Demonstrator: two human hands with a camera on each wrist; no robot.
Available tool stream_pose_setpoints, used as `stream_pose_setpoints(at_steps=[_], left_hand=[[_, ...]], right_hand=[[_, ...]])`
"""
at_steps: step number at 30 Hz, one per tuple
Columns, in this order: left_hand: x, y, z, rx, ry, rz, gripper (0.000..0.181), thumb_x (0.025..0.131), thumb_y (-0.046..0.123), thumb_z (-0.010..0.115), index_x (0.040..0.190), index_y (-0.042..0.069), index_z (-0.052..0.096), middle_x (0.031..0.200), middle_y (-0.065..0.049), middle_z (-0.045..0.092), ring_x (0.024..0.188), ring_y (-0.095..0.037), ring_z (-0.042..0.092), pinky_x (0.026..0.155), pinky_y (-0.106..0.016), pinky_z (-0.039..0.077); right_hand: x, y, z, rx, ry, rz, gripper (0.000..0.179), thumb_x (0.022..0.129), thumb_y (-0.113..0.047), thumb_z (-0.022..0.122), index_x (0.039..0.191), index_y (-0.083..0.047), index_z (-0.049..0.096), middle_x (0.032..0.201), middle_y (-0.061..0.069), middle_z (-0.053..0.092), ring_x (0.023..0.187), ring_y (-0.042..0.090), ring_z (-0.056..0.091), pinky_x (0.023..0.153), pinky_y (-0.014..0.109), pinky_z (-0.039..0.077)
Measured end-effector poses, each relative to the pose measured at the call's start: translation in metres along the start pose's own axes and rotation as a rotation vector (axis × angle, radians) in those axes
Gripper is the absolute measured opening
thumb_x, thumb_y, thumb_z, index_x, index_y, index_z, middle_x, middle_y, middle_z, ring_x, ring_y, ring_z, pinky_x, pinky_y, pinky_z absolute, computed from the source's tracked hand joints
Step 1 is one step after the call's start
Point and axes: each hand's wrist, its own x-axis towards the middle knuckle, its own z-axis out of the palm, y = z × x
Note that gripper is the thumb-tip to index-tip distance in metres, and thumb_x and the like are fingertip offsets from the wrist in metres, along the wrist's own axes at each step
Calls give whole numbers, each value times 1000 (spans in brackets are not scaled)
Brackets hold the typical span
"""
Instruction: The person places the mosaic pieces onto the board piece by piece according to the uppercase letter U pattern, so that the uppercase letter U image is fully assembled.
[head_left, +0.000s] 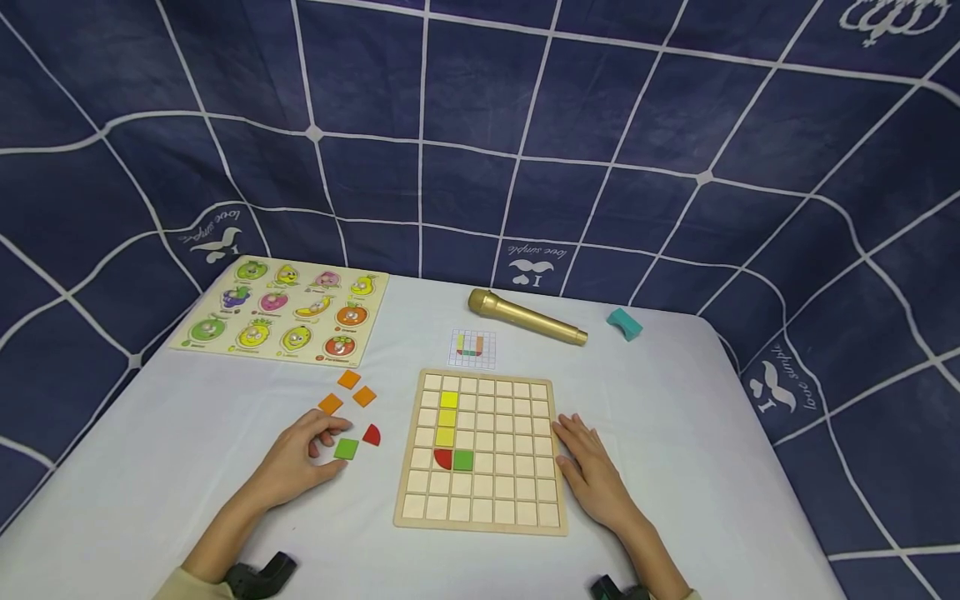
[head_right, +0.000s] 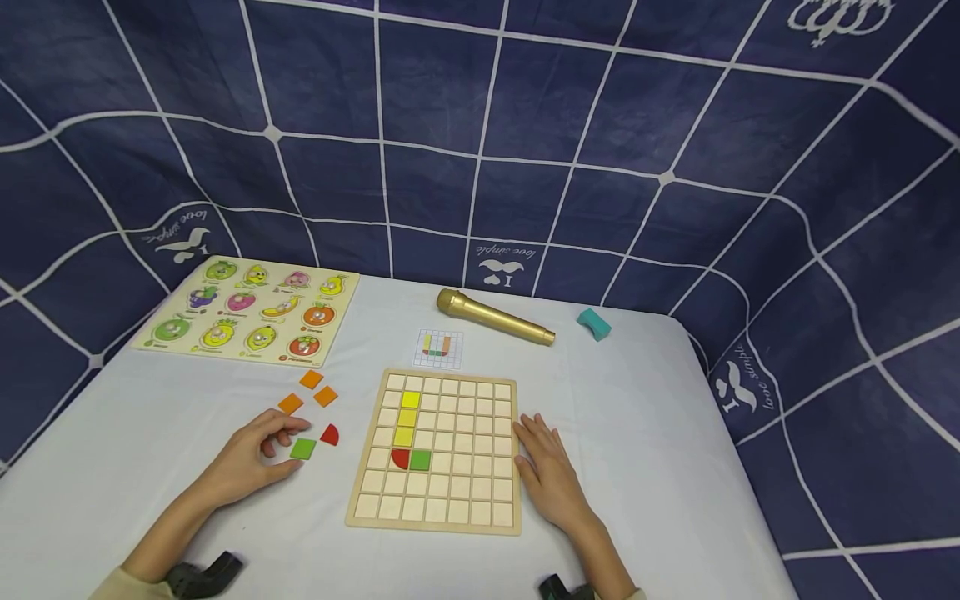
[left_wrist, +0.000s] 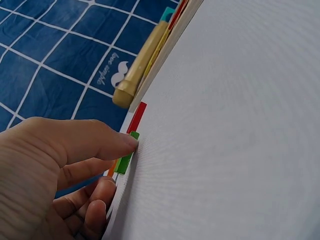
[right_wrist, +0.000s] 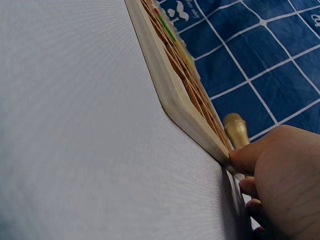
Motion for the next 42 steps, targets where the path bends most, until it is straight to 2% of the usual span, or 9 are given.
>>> stream_pose_setpoints(at_steps=[10, 17, 24, 29, 32, 37, 42], left_hand=[[-1, 2, 1, -5, -10, -18, 41, 59, 0, 83, 95, 12, 67, 85, 5, 49, 69, -7, 45, 59, -20, 40], [1, 2, 1, -5, -7, 4, 37, 60, -1, 82, 91, 12, 68, 85, 5, 49, 69, -7, 45, 59, -20, 40], [3, 2, 1, -14, -16, -2, 33, 63, 1, 81, 90, 13, 68, 86, 5, 49, 68, -7, 45, 59, -21, 41], [3, 1, 2, -9, -2, 5, 32, 63, 2, 82, 89, 14, 68, 84, 6, 50, 67, -7, 45, 58, -21, 41], [3, 2, 2, -14, 12, -13, 31, 63, 4, 81, 88, 15, 67, 80, 7, 52, 66, -7, 46, 57, -21, 41], [6, 10, 2, -53, 42, -33, 30, 64, 4, 80, 88, 15, 65, 73, 6, 54, 62, -10, 48, 56, -21, 41], [15, 26, 7, -94, 70, 21, 31, 63, 3, 81, 86, 15, 65, 74, 6, 55, 63, -11, 51, 55, -23, 43]], right_hand=[[0, 0, 0, -6, 5, 4, 47, 90, -10, 57, 135, -4, 45, 143, 12, 37, 135, 29, 23, 106, 52, 13], [-1, 0, -1, -1, 6, 3, 47, 90, -9, 58, 134, -3, 46, 142, 12, 37, 135, 29, 23, 105, 52, 14], [-1, 1, -1, -5, 8, -4, 47, 90, -9, 58, 134, -3, 46, 142, 12, 37, 135, 30, 24, 105, 53, 14], [0, 1, -2, -2, 12, -12, 46, 90, -9, 58, 134, -2, 46, 142, 13, 38, 135, 30, 24, 105, 54, 14], [1, 2, -1, -1, 11, -10, 46, 90, -9, 57, 134, -3, 46, 142, 12, 38, 135, 29, 24, 105, 53, 14], [1, 0, -1, 11, 5, -2, 47, 90, -9, 57, 135, -3, 45, 143, 12, 37, 135, 29, 23, 106, 52, 13], [1, -1, 0, 8, 1, 2, 47, 89, -9, 58, 134, -2, 45, 143, 12, 37, 135, 29, 23, 106, 51, 13]])
